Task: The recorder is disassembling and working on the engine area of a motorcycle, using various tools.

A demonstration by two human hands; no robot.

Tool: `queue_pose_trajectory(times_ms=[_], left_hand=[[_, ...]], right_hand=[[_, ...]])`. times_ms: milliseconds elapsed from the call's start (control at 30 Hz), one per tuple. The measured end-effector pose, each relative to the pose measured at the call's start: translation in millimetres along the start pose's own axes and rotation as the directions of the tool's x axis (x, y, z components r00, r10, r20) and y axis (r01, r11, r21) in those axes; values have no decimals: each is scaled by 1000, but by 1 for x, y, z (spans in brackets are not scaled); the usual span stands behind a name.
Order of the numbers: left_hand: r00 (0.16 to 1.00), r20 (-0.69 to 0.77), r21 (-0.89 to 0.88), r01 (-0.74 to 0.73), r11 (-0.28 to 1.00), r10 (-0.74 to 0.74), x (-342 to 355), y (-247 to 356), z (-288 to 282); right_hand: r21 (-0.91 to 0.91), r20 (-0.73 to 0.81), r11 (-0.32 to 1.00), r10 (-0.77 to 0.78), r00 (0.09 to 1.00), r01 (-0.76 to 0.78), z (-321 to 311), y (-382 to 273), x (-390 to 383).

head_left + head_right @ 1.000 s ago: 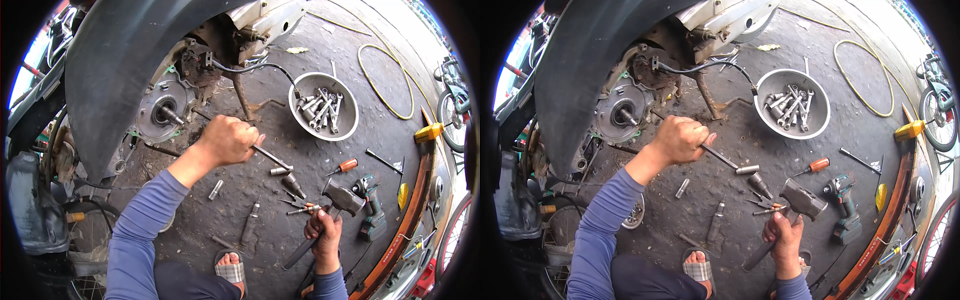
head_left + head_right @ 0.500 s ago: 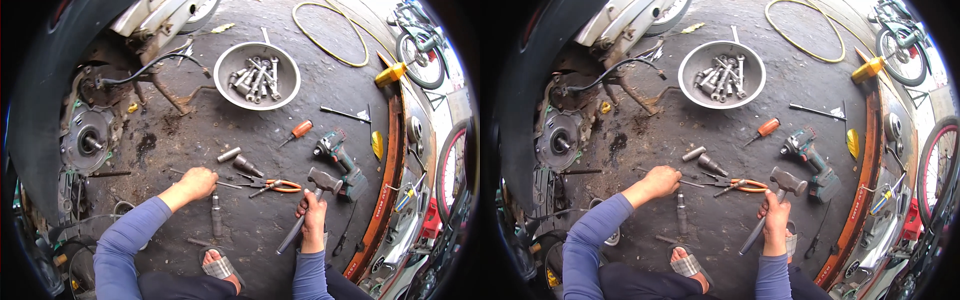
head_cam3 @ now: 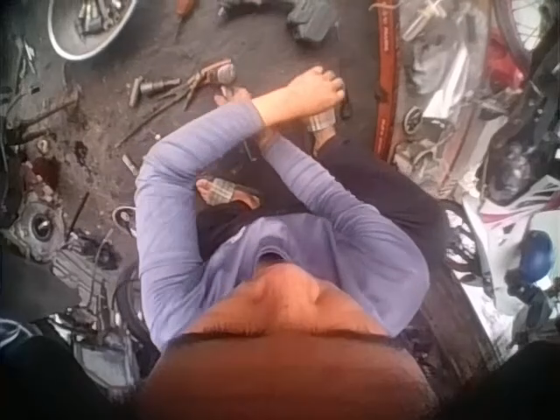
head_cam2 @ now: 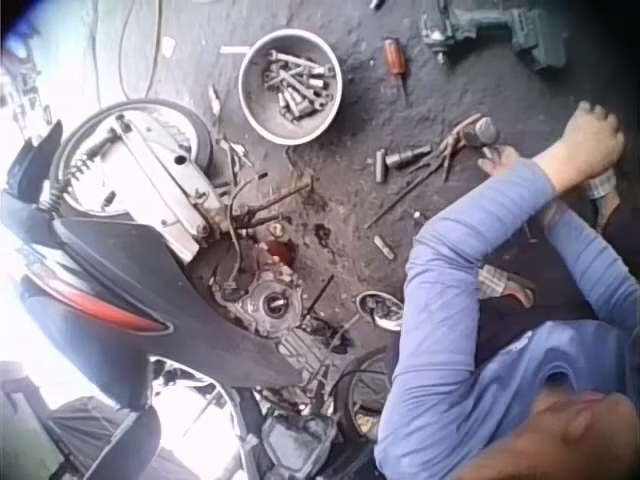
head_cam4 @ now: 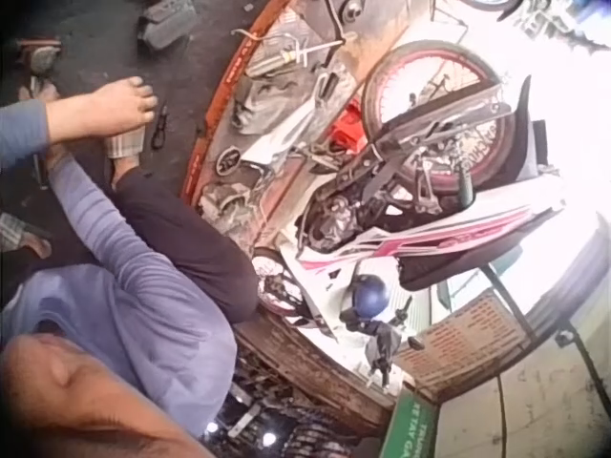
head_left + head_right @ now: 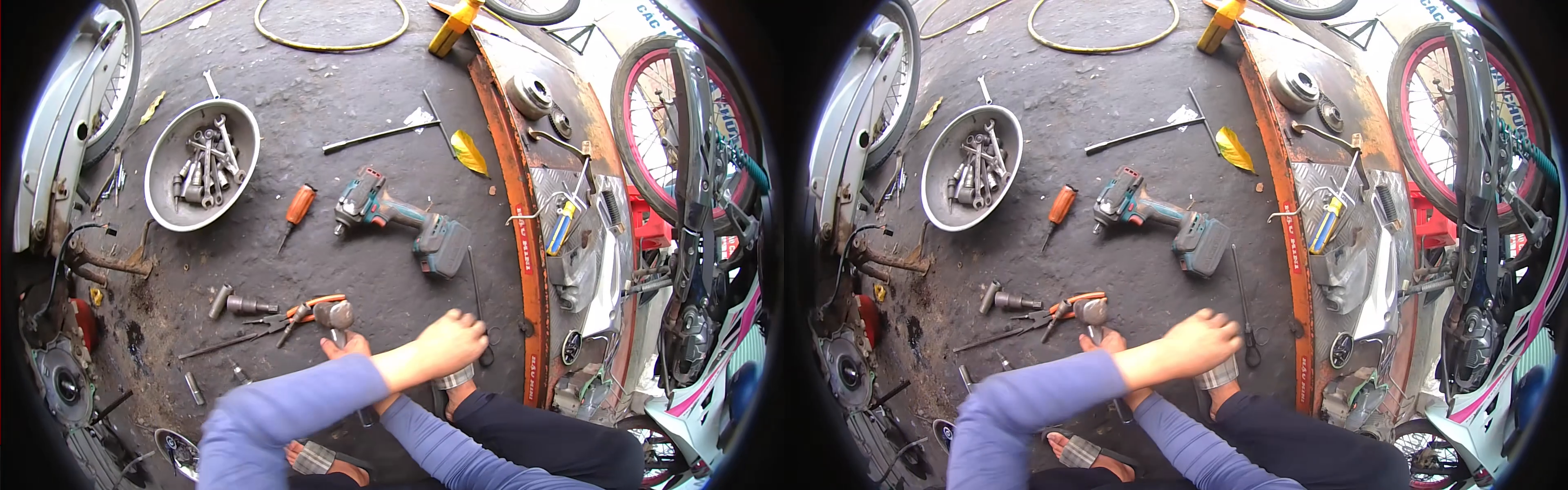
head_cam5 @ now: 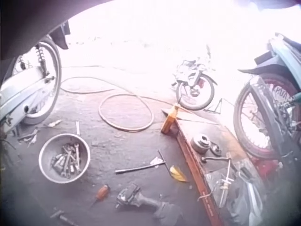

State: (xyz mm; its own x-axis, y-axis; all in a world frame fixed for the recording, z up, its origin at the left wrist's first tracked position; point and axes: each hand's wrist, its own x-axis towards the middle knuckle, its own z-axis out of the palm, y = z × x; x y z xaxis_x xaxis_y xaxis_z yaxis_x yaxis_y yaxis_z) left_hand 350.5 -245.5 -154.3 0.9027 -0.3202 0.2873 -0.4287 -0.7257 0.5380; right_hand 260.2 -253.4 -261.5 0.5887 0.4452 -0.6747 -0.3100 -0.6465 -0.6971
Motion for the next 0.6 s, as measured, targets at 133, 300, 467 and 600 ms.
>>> queue_pose_trajectory(times_ms=[133, 300, 467, 600], left_hand=[[944, 328, 178, -31, 983, -30, 33, 2, 145], [805, 546, 74, -322, 944, 232, 90, 45, 175], [828, 547, 183, -261, 948, 123, 75, 6, 162], [955, 105, -147, -259, 954, 276, 65, 31, 49]], right_hand=[[-9, 111, 997, 72, 991, -71, 46, -49, -32], [-39, -11, 998, 48, 999, -49, 11, -35, -21], [4, -40, 1000, 20, 999, -19, 46, -28, -21], [16, -78, 998, -56, 995, 57, 40, -22, -16]])
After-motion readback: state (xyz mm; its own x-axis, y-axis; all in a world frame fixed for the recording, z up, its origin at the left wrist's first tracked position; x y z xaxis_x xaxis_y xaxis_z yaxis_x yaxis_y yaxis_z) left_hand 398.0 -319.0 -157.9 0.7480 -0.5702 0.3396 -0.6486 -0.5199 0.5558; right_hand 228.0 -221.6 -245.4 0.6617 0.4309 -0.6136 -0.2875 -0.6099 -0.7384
